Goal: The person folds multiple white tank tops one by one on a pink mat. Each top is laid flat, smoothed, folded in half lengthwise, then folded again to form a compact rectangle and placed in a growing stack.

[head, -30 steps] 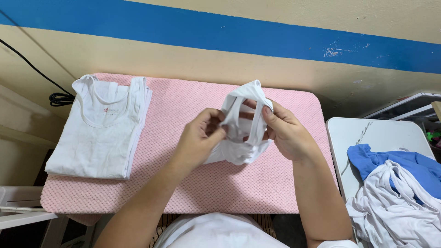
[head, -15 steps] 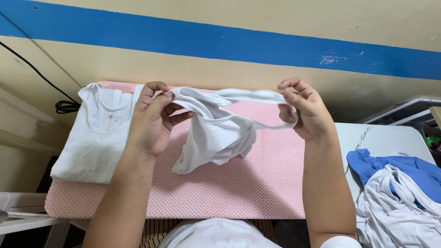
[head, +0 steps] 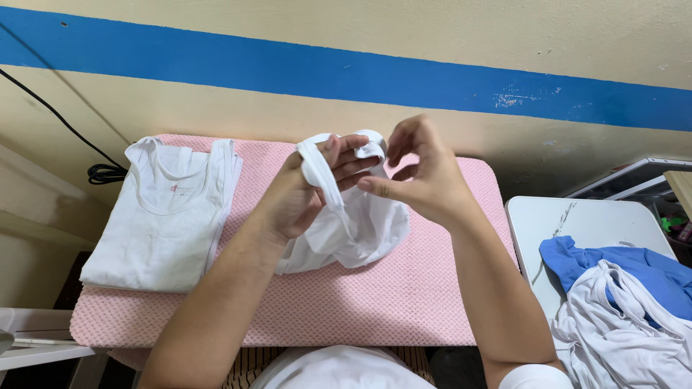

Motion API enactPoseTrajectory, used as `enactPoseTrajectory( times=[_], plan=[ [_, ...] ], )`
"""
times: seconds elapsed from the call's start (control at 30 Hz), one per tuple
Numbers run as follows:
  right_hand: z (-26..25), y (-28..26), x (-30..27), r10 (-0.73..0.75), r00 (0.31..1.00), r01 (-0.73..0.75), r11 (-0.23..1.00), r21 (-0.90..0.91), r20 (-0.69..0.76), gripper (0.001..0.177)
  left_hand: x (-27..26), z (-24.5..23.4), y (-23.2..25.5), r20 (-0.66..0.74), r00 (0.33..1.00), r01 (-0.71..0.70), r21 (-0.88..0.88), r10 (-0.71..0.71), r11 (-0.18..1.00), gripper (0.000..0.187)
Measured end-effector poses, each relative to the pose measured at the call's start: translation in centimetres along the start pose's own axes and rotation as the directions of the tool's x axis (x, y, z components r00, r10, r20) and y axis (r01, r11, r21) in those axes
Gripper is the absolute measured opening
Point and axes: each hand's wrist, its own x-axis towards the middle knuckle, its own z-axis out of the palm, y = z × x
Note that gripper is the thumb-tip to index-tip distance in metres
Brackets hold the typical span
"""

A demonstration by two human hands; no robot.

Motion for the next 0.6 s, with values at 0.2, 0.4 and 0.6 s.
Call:
enactPoseTrajectory(
  times=[0.2, 0.4, 0.6],
  plan=[
    [-0.4, 3.8, 1.1, 0.115, 0.986, -0.154, 0.900, 0.408, 0.117, 0.020, 0.2, -0.9, 1.9, -0.100, 0.992, 0.083, 0.087, -0.075, 0.993, 0.045],
    [-8.9, 3.2, 2.3, 0.230, 0.966, -0.112, 0.778, 0.618, -0.115, 0.014, -1.9, -5.4, 7.7, -0.012, 0.996, -0.088, -0.065, 0.087, 0.994, 0.031],
    [-11.0, 2.4, 2.4, 0.089, 0.995, -0.035, 0.697, 0.716, -0.038, 0.041, -2.4, -3.2, 9.4, -0.167, 0.956, -0.202, 0.217, 0.241, 0.955, 0.050]
  ],
)
